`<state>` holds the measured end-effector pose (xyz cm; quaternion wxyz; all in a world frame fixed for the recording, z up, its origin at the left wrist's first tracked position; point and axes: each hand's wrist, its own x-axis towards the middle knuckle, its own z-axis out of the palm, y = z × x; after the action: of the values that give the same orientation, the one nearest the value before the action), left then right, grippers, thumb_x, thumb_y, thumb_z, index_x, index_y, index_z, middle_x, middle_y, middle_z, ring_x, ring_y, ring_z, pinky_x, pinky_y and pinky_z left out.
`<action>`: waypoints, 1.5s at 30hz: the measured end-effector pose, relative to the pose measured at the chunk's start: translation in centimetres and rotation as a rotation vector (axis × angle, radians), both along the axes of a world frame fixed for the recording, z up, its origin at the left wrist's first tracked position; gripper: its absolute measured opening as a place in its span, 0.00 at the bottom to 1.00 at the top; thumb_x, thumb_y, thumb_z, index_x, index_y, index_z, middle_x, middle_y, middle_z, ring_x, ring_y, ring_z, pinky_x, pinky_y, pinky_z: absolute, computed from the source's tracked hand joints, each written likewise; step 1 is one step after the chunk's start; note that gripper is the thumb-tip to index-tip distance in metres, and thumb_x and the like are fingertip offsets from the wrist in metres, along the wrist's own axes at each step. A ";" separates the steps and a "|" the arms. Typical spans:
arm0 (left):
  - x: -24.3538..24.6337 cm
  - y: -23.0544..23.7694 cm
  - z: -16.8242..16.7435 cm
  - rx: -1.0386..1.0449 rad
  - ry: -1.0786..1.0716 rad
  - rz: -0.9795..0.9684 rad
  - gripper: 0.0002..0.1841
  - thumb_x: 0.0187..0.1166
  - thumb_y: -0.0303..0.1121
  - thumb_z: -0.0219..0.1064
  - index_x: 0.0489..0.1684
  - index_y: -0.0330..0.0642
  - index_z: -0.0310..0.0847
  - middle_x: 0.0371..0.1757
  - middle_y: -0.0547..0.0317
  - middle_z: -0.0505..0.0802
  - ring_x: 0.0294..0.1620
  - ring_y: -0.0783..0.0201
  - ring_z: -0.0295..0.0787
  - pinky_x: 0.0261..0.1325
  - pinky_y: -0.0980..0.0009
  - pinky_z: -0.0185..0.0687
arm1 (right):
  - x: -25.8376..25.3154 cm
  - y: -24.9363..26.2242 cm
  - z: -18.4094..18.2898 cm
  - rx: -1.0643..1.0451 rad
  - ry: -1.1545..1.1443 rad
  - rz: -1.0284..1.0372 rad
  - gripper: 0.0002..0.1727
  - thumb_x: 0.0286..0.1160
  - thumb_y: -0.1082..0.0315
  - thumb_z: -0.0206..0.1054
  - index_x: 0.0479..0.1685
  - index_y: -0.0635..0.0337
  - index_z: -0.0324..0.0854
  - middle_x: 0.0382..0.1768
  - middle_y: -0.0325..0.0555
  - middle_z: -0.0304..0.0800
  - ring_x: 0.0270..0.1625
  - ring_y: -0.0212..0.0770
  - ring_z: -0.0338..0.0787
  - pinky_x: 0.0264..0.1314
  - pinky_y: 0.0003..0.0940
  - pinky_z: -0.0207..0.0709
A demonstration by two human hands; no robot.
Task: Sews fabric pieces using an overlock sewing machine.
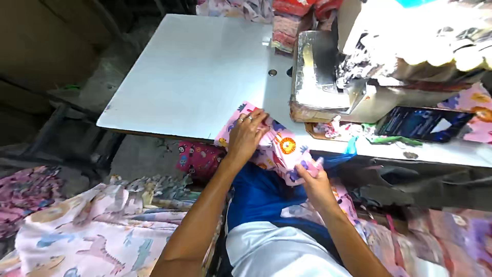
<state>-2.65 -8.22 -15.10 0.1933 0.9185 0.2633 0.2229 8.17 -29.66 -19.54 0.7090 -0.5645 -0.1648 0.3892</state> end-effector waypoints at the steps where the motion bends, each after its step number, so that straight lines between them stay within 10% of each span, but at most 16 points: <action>1: 0.1 0.3 0.5 -0.026 0.040 0.040 0.25 0.85 0.42 0.65 0.76 0.37 0.79 0.79 0.43 0.82 0.75 0.37 0.80 0.73 0.38 0.74 | 0.3 0.3 0.2 0.011 -0.021 -0.017 0.11 0.81 0.76 0.65 0.56 0.70 0.78 0.42 0.44 0.91 0.46 0.33 0.92 0.54 0.33 0.89; 4: 0.1 0.7 1.7 -0.099 0.100 0.076 0.28 0.82 0.40 0.70 0.78 0.36 0.77 0.69 0.34 0.84 0.59 0.35 0.86 0.59 0.36 0.80 | 1.9 -1.2 0.3 0.061 -0.194 -0.037 0.10 0.87 0.72 0.59 0.55 0.68 0.80 0.43 0.39 0.90 0.48 0.28 0.90 0.57 0.29 0.87; 9: -0.7 1.1 1.0 -0.120 -0.016 0.023 0.11 0.80 0.34 0.70 0.45 0.32 0.88 0.41 0.41 0.88 0.41 0.45 0.86 0.47 0.43 0.78 | 5.4 -4.5 2.5 0.061 -0.482 -0.179 0.07 0.77 0.77 0.67 0.49 0.66 0.86 0.42 0.35 0.94 0.46 0.23 0.91 0.54 0.22 0.86; 15: -4.0 -3.2 3.2 -0.285 -0.292 0.073 0.08 0.90 0.37 0.60 0.57 0.45 0.74 0.33 0.59 0.84 0.18 0.74 0.74 0.20 0.79 0.72 | 7.4 -5.6 4.7 0.115 -0.618 -0.182 0.09 0.70 0.74 0.75 0.47 0.57 0.85 0.43 0.32 0.92 0.45 0.25 0.91 0.53 0.23 0.88; 24: -3.0 2.3 10.0 -0.032 -0.388 0.102 0.13 0.88 0.38 0.63 0.55 0.36 0.77 0.41 0.65 0.87 0.34 0.84 0.84 0.40 0.84 0.83 | 9.9 -1.3 8.3 0.025 -1.143 -0.318 0.07 0.75 0.71 0.72 0.46 0.63 0.90 0.42 0.43 0.94 0.46 0.27 0.92 0.55 0.22 0.85; 28: 3.1 3.0 13.4 0.062 -0.072 0.127 0.23 0.86 0.31 0.63 0.76 0.27 0.71 0.77 0.29 0.78 0.77 0.38 0.77 0.76 0.41 0.73 | 11.5 3.0 10.7 -0.106 -1.427 -0.396 0.10 0.79 0.67 0.71 0.50 0.63 0.89 0.40 0.51 0.91 0.39 0.45 0.89 0.41 0.39 0.81; 30: 5.5 -0.9 12.4 0.207 -0.024 -0.023 0.23 0.87 0.29 0.60 0.79 0.30 0.73 0.83 0.34 0.74 0.83 0.39 0.71 0.82 0.44 0.67 | 11.9 4.2 11.0 -0.154 -1.432 -0.407 0.12 0.82 0.65 0.69 0.55 0.62 0.88 0.39 0.49 0.92 0.33 0.43 0.88 0.35 0.40 0.80; 32: 7.3 -3.9 9.2 0.385 -0.118 -0.275 0.17 0.88 0.35 0.59 0.64 0.35 0.85 0.69 0.43 0.88 0.72 0.48 0.83 0.75 0.54 0.76 | 12.1 4.6 10.4 -0.157 -1.356 -0.412 0.11 0.82 0.65 0.69 0.57 0.58 0.88 0.38 0.46 0.92 0.28 0.37 0.85 0.30 0.35 0.77; 34: 8.1 -5.0 7.1 0.430 -0.078 -0.389 0.22 0.91 0.43 0.56 0.74 0.42 0.83 0.78 0.54 0.85 0.81 0.56 0.78 0.85 0.57 0.67 | 11.8 3.9 8.9 -0.125 -1.198 -0.389 0.12 0.83 0.66 0.67 0.60 0.57 0.86 0.37 0.42 0.90 0.27 0.30 0.81 0.30 0.26 0.75; 40: 7.8 -5.5 6.1 0.423 0.016 -0.206 0.25 0.91 0.51 0.52 0.72 0.47 0.86 0.80 0.54 0.83 0.84 0.53 0.73 0.89 0.51 0.57 | 6.2 1.0 4.7 0.110 -0.367 -0.049 0.15 0.84 0.71 0.63 0.63 0.69 0.76 0.46 0.39 0.92 0.14 0.21 0.79 0.14 0.17 0.78; 45: 9.2 -6.0 6.3 0.447 0.080 -0.176 0.28 0.89 0.57 0.50 0.79 0.56 0.81 0.86 0.52 0.77 0.90 0.51 0.64 0.92 0.48 0.50 | 3.4 1.1 3.6 0.129 -0.145 0.157 0.24 0.76 0.75 0.70 0.71 0.70 0.74 0.57 0.43 0.92 0.13 0.20 0.77 0.13 0.18 0.78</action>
<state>6.55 -14.21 -8.75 -0.0067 0.9659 0.1336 0.2216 11.53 -28.52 -15.93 0.6975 -0.5296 -0.2841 0.3903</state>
